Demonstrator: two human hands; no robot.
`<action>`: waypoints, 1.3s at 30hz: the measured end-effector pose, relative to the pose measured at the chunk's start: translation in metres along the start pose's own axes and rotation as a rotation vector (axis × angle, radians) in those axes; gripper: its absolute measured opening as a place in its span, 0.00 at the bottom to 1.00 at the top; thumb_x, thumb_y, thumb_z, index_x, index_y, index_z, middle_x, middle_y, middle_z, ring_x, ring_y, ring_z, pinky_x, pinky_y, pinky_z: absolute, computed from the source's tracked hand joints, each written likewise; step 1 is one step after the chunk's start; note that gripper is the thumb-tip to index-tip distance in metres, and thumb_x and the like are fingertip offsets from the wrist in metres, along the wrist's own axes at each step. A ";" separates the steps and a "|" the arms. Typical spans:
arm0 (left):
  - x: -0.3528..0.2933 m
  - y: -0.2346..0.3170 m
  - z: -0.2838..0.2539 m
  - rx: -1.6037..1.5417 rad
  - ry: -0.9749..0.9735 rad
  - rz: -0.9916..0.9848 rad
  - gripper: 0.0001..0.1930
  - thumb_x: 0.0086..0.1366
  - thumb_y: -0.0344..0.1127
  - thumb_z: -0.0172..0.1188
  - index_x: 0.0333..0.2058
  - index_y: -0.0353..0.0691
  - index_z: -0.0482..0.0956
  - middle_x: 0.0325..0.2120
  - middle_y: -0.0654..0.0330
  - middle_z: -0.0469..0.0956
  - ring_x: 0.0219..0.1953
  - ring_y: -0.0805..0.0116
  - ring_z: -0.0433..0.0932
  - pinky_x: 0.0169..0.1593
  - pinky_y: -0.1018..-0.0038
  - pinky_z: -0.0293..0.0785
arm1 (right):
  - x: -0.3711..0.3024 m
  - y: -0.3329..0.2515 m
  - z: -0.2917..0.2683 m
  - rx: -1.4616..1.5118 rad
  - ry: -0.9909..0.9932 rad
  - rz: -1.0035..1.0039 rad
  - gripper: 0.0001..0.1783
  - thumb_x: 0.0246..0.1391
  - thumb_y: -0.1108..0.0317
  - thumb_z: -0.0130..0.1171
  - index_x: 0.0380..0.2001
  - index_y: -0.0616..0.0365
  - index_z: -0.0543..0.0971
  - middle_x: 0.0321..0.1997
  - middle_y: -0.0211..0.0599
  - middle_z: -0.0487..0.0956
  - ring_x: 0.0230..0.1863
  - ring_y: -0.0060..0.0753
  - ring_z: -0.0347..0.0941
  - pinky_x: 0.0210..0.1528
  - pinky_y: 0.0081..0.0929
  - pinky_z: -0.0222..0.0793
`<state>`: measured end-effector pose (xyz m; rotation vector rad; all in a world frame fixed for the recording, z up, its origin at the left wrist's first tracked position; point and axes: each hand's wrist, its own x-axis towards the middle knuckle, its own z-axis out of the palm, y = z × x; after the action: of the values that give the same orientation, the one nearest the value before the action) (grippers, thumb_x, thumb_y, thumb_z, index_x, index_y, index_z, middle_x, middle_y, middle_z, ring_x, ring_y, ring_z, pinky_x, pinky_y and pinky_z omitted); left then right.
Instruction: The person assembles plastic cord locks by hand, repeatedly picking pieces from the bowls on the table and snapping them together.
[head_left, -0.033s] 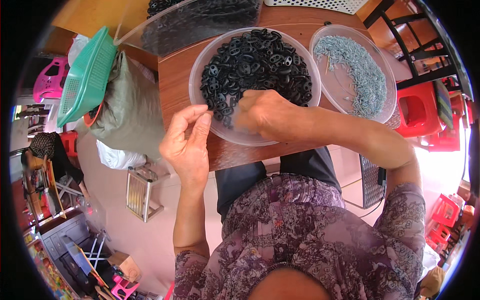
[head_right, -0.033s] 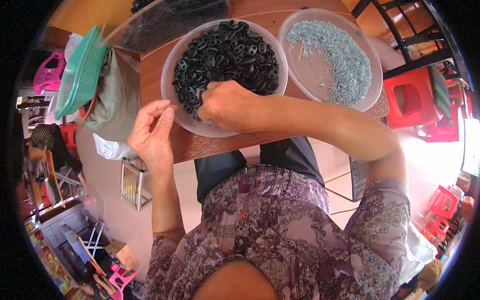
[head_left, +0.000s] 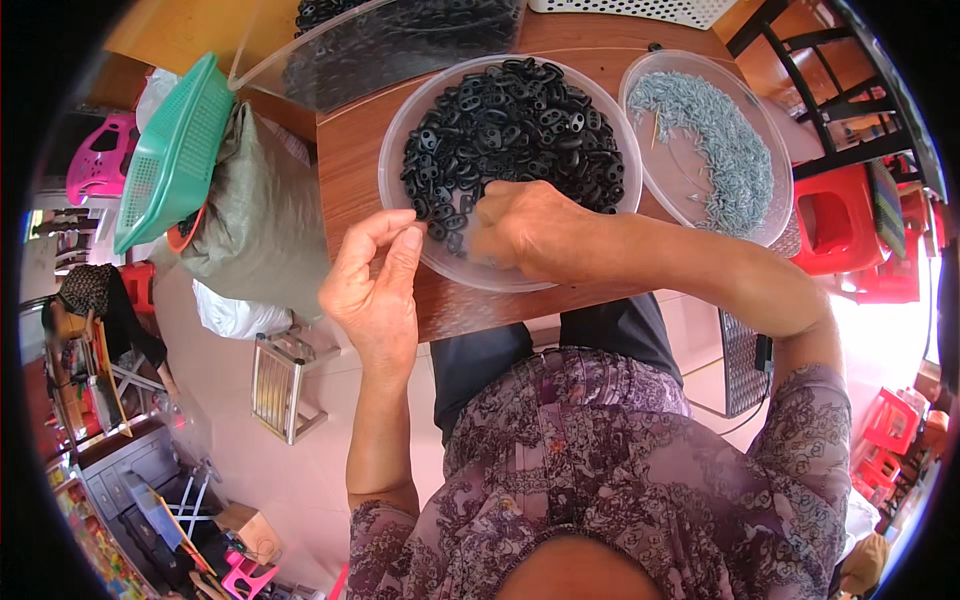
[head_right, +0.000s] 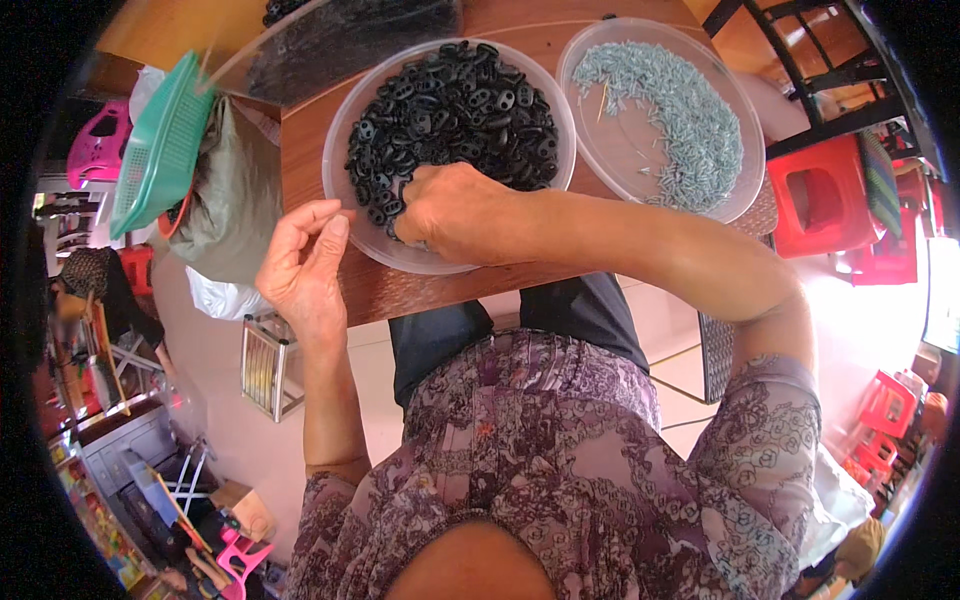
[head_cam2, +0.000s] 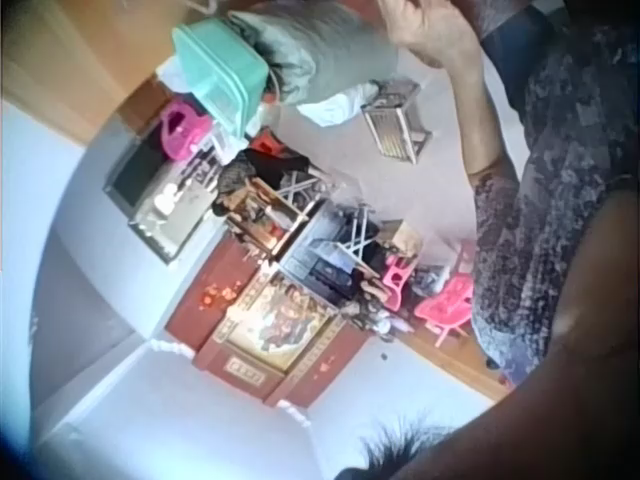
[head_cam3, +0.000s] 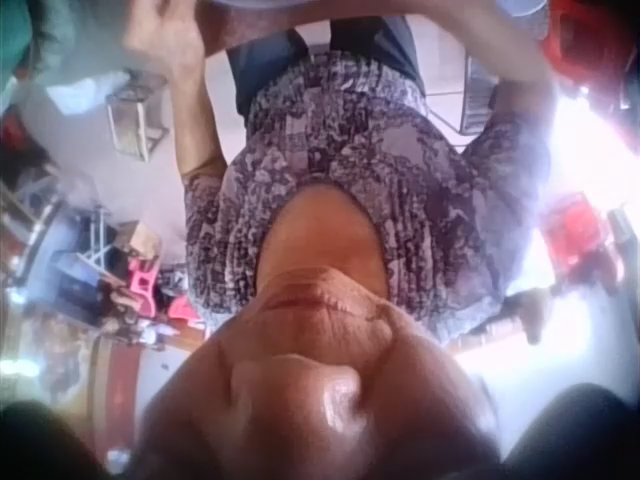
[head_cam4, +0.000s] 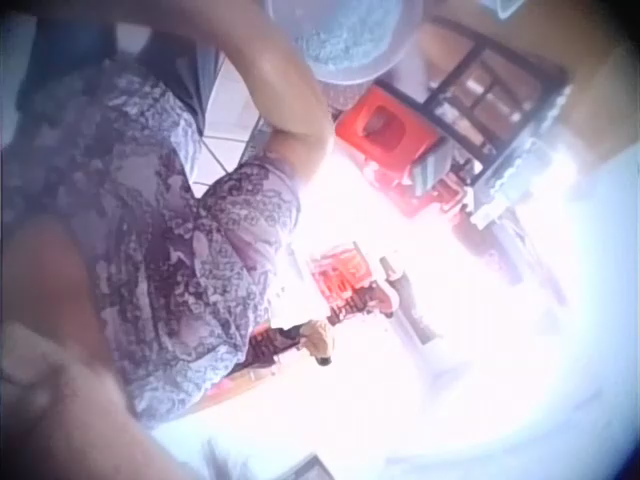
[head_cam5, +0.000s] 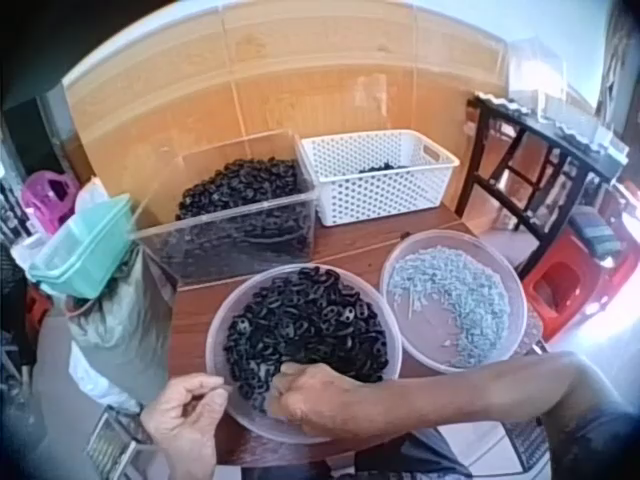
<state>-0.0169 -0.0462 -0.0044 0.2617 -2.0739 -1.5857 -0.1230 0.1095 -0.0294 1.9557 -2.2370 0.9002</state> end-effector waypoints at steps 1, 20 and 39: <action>-0.002 0.003 -0.001 -0.003 0.005 0.008 0.05 0.56 0.22 0.58 0.33 0.31 0.76 0.28 0.61 0.76 0.32 0.77 0.73 0.39 0.82 0.69 | 0.001 -0.001 -0.001 0.000 -0.001 -0.037 0.04 0.34 0.67 0.56 0.16 0.54 0.73 0.20 0.38 0.73 0.28 0.43 0.71 0.28 0.37 0.70; -0.006 0.003 0.001 0.008 0.038 -0.096 0.06 0.55 0.23 0.59 0.33 0.31 0.76 0.27 0.62 0.76 0.31 0.77 0.73 0.38 0.81 0.69 | -0.001 0.000 0.013 -0.086 0.024 0.002 0.07 0.31 0.69 0.54 0.16 0.61 0.69 0.20 0.42 0.71 0.25 0.45 0.68 0.27 0.36 0.68; 0.032 0.002 0.017 0.975 -0.573 0.598 0.12 0.40 0.21 0.60 0.28 0.35 0.73 0.23 0.56 0.71 0.29 0.57 0.71 0.32 0.65 0.68 | -0.036 -0.033 -0.050 0.612 0.380 0.685 0.06 0.45 0.76 0.58 0.30 0.62 0.76 0.27 0.27 0.72 0.28 0.15 0.66 0.32 0.16 0.63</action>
<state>-0.0526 -0.0460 0.0032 -0.5131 -2.8458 -0.2207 -0.1017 0.1625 0.0108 0.9265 -2.5843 2.0189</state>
